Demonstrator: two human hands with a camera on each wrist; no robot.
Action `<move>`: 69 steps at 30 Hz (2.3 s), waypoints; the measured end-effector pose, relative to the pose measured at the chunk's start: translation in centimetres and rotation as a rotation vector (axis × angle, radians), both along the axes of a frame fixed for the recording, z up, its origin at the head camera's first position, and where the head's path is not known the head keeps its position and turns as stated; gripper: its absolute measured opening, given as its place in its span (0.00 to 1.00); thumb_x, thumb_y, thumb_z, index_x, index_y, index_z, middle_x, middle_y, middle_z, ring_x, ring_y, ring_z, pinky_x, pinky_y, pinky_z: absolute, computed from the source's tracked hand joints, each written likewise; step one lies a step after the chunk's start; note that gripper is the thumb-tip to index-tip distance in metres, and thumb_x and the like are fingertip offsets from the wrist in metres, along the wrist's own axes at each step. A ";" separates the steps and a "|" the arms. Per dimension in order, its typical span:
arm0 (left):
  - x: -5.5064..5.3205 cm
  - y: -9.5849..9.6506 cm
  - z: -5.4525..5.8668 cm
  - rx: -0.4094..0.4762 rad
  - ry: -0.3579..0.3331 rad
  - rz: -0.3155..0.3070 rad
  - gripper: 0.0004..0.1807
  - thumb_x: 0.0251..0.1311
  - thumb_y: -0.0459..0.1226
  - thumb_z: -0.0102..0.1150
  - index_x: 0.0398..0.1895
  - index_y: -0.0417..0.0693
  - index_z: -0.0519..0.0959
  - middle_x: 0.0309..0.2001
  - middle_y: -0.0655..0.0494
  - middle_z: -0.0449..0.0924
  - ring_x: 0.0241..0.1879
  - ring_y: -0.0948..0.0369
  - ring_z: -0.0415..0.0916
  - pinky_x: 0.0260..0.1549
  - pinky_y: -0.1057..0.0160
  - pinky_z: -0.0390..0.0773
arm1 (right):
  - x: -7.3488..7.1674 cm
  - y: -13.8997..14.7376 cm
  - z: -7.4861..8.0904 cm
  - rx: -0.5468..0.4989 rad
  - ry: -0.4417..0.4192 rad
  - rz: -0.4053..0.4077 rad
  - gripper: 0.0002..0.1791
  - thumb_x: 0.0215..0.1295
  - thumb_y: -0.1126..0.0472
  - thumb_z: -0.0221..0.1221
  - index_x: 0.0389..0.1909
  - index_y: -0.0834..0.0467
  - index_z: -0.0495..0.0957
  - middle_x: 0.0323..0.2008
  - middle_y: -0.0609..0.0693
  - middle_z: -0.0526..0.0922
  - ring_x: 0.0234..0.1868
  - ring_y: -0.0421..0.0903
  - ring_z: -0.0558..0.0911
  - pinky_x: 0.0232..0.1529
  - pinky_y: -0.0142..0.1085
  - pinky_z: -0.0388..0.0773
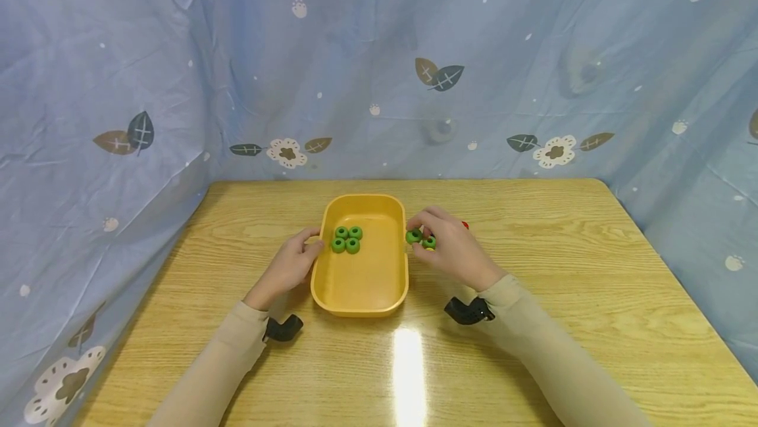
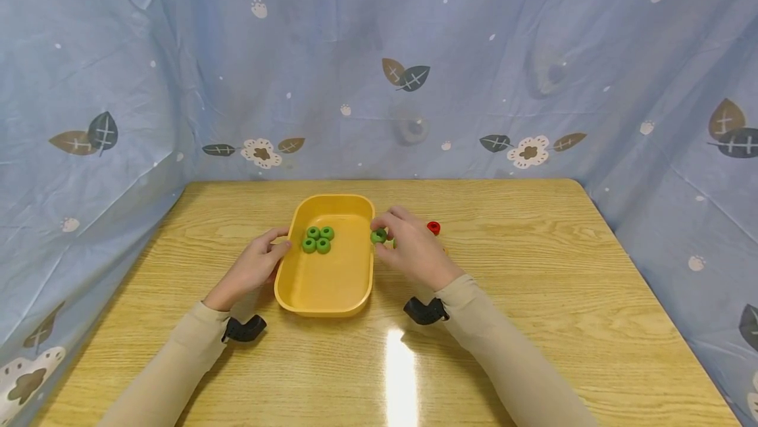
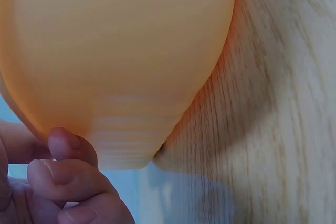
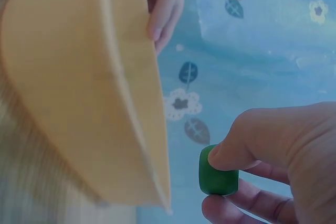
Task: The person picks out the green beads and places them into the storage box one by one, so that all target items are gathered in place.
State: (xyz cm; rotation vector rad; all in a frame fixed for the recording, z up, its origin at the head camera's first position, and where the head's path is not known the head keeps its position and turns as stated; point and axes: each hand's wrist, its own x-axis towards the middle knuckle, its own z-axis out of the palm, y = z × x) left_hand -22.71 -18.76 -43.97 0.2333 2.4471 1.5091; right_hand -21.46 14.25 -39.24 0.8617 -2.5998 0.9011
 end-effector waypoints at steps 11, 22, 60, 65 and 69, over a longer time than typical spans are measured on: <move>0.1 0.0 -0.1 0.072 -0.024 -0.016 0.27 0.84 0.42 0.42 0.79 0.42 0.61 0.55 0.32 0.83 0.45 0.47 0.89 0.37 0.55 0.89 | -1.2 -3.3 1.5 0.072 0.045 0.116 0.13 0.63 0.68 0.68 0.47 0.58 0.82 0.43 0.49 0.80 0.38 0.46 0.80 0.39 0.36 0.80; 0.0 -0.1 0.0 0.055 -0.009 -0.014 0.28 0.83 0.42 0.44 0.79 0.40 0.61 0.53 0.32 0.84 0.42 0.48 0.89 0.34 0.54 0.88 | -2.2 -5.8 2.4 0.132 -0.004 0.142 0.12 0.65 0.65 0.67 0.49 0.57 0.83 0.45 0.49 0.82 0.39 0.48 0.81 0.41 0.36 0.80; 0.0 -0.2 0.1 -0.003 0.017 -0.017 0.28 0.83 0.44 0.43 0.78 0.39 0.61 0.44 0.38 0.88 0.32 0.53 0.88 0.31 0.58 0.87 | -6.5 -13.6 -1.7 0.350 -0.288 0.274 0.08 0.64 0.66 0.70 0.41 0.59 0.84 0.40 0.51 0.86 0.41 0.46 0.80 0.48 0.39 0.79; 0.0 -0.1 0.1 -0.018 0.021 -0.012 0.28 0.83 0.44 0.43 0.78 0.39 0.62 0.42 0.40 0.89 0.29 0.56 0.87 0.30 0.58 0.87 | -6.4 -13.7 -2.1 0.362 -0.290 0.281 0.08 0.63 0.68 0.70 0.42 0.60 0.84 0.40 0.51 0.87 0.41 0.46 0.82 0.47 0.38 0.80; -0.1 0.0 0.0 -0.035 0.035 -0.010 0.27 0.83 0.44 0.43 0.78 0.41 0.63 0.39 0.42 0.88 0.25 0.58 0.83 0.27 0.58 0.84 | -6.0 -13.6 -2.1 0.380 -0.286 0.297 0.08 0.63 0.67 0.69 0.43 0.60 0.85 0.41 0.51 0.87 0.42 0.46 0.83 0.48 0.37 0.80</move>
